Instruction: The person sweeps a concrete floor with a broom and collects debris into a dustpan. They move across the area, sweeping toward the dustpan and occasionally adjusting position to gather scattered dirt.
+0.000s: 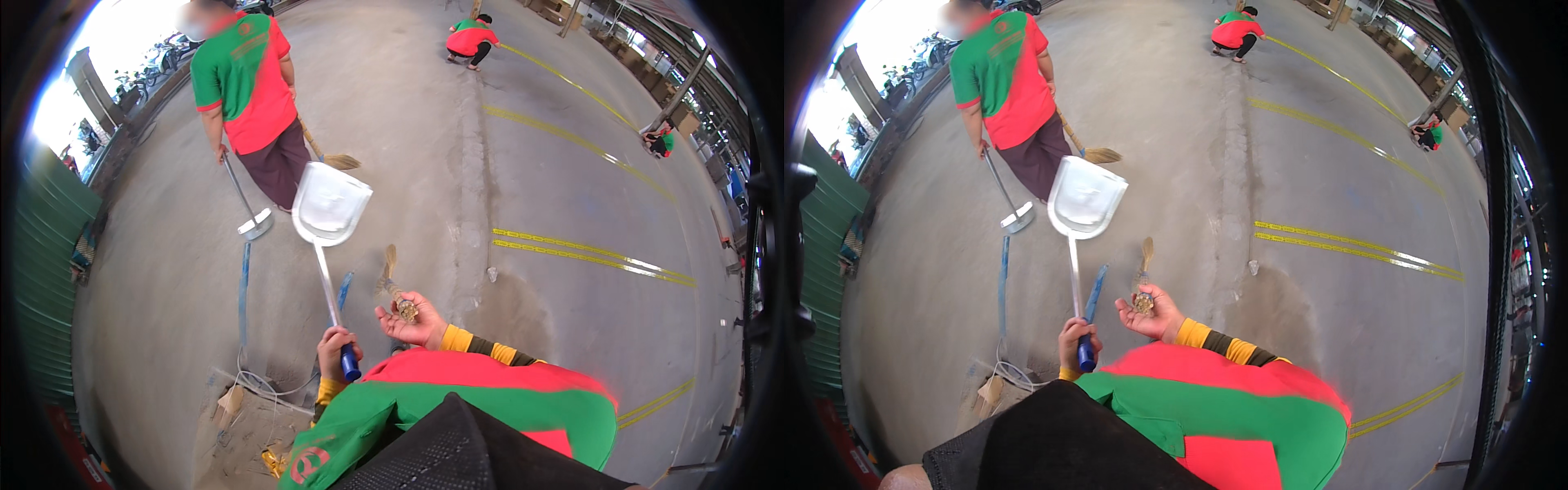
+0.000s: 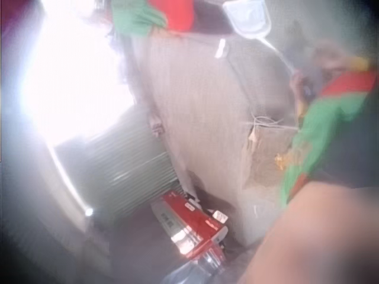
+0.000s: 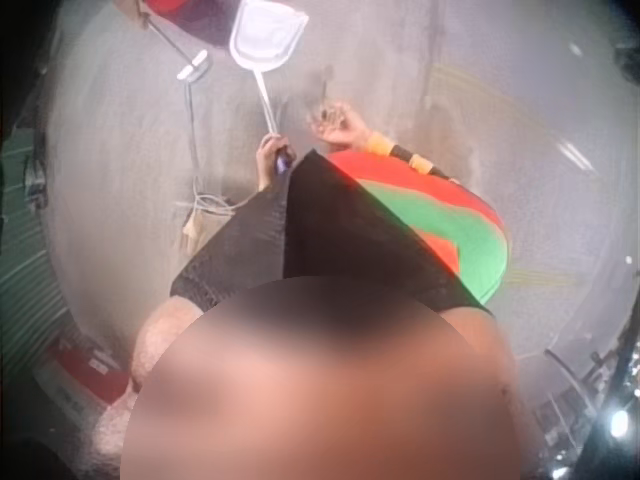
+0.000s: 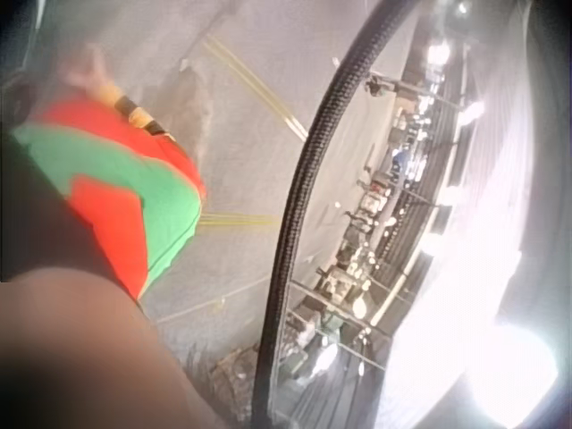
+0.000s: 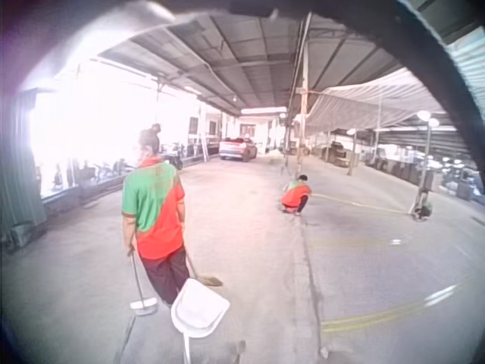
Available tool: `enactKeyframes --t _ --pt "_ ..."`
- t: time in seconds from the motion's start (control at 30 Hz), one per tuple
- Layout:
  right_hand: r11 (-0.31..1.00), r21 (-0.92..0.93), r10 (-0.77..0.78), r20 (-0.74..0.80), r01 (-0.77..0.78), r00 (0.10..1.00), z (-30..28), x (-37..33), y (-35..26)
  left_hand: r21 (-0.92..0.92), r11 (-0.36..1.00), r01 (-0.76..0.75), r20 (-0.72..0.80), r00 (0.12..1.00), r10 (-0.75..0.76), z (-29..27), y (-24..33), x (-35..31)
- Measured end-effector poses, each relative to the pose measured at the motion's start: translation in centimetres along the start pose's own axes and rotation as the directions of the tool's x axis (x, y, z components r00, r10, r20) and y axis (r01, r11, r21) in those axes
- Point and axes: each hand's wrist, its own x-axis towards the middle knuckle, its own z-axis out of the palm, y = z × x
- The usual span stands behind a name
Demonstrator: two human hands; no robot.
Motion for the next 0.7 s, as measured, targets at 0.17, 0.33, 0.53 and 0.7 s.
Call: enactKeyframes --t 0.17,0.33,0.53,0.7 --pt "0.994 -0.11 -0.013 -0.048 0.007 0.999 1.7 0.1 -6.3 0.249 0.938 0.243 0.168 0.943 -0.289 5.9 -2.9 7.1" --pt "0.954 -0.215 -0.254 -0.199 0.211 0.947 3.1 -0.3 -12.4 0.565 0.79 0.238 0.234 0.872 -0.429 11.9 -4.3 11.4" --pt "0.885 -0.193 -0.422 0.057 0.424 0.905 5.6 0.7 -18.2 0.636 0.742 0.213 0.39 0.741 -0.547 17.7 -4.2 16.6" --pt "0.831 -0.238 -0.551 -0.233 0.502 0.801 7.7 4.0 -26.3 0.717 0.696 -0.023 0.54 0.65 -0.535 21.8 -5.0 23.5"
